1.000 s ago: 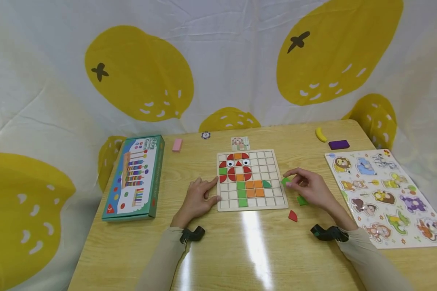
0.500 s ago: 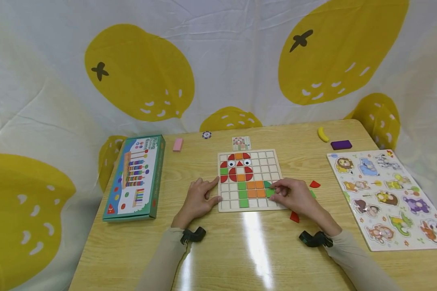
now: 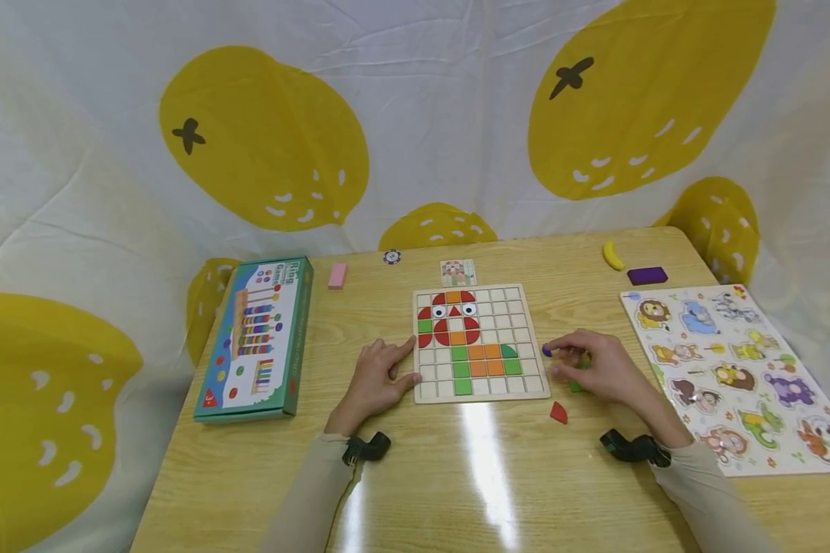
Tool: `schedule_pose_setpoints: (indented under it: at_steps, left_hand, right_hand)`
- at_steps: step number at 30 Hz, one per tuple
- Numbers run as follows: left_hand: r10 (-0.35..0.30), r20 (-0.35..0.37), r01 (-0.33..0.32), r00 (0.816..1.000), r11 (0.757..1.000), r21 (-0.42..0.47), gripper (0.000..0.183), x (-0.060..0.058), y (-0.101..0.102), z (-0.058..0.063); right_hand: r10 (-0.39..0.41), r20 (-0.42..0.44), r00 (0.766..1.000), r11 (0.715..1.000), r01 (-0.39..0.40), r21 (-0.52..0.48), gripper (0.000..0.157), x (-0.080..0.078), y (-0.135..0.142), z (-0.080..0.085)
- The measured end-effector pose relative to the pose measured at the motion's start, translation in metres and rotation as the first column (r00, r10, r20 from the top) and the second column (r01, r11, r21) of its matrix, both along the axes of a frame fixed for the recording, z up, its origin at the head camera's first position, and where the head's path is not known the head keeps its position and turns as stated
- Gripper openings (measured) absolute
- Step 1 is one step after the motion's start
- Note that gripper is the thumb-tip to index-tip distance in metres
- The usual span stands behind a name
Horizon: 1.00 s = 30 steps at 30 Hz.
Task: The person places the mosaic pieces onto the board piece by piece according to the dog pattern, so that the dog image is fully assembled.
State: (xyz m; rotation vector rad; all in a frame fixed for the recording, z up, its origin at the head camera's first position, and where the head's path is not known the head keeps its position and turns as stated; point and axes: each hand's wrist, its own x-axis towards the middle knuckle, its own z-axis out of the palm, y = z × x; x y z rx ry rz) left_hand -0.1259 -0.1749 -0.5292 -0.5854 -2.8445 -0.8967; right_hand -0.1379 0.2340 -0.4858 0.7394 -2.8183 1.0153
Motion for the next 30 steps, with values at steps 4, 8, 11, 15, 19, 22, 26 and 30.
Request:
schedule_pose_setpoints:
  at_steps: [4,8,11,15,19,22,26,30]
  left_hand:
    - [0.008,0.004,-0.008,1.000,1.000,-0.008,0.068,0.001,-0.002,0.001]
    - [0.008,0.001,-0.008,1.000,1.000,-0.005,0.068,0.001,-0.004,0.001]
    - [0.008,0.000,-0.008,1.000,1.000,-0.003,0.068,0.000,-0.004,0.000]
    - [0.006,0.004,-0.006,1.000,1.000,-0.003,0.068,0.000,-0.003,-0.002]
    - [0.001,0.000,-0.001,1.000,1.000,-0.011,0.068,-0.001,-0.001,-0.002]
    - [0.002,-0.003,-0.002,1.000,1.000,-0.014,0.068,-0.002,-0.001,-0.002]
    - [-0.004,-0.008,0.003,1.000,1.000,-0.013,0.068,-0.002,-0.001,-0.002]
    - [-0.004,-0.010,0.004,1.000,1.000,-0.021,0.068,-0.002,-0.001,-0.003]
  right_hand:
    - [-0.004,-0.014,1.000,0.994,0.006,0.109,0.034,0.005,0.025,0.001]
    - [0.001,0.006,1.000,0.993,-0.002,0.117,0.023,0.009,0.031,-0.003]
    - [-0.001,0.017,1.000,0.993,-0.001,0.117,0.017,0.011,0.029,-0.004]
    - [-0.007,0.038,0.999,0.995,0.003,0.103,0.016,0.010,0.026,-0.001]
    - [-0.027,0.047,0.999,1.000,0.027,0.010,0.018,0.007,0.021,0.001]
    - [-0.036,0.092,0.995,0.995,0.044,-0.092,0.020,0.006,0.011,-0.001]
    - [0.005,0.186,0.983,0.982,0.031,-0.187,0.021,0.009,-0.011,-0.006]
    - [0.051,0.188,0.981,0.984,-0.017,-0.177,0.029,0.014,-0.031,-0.012]
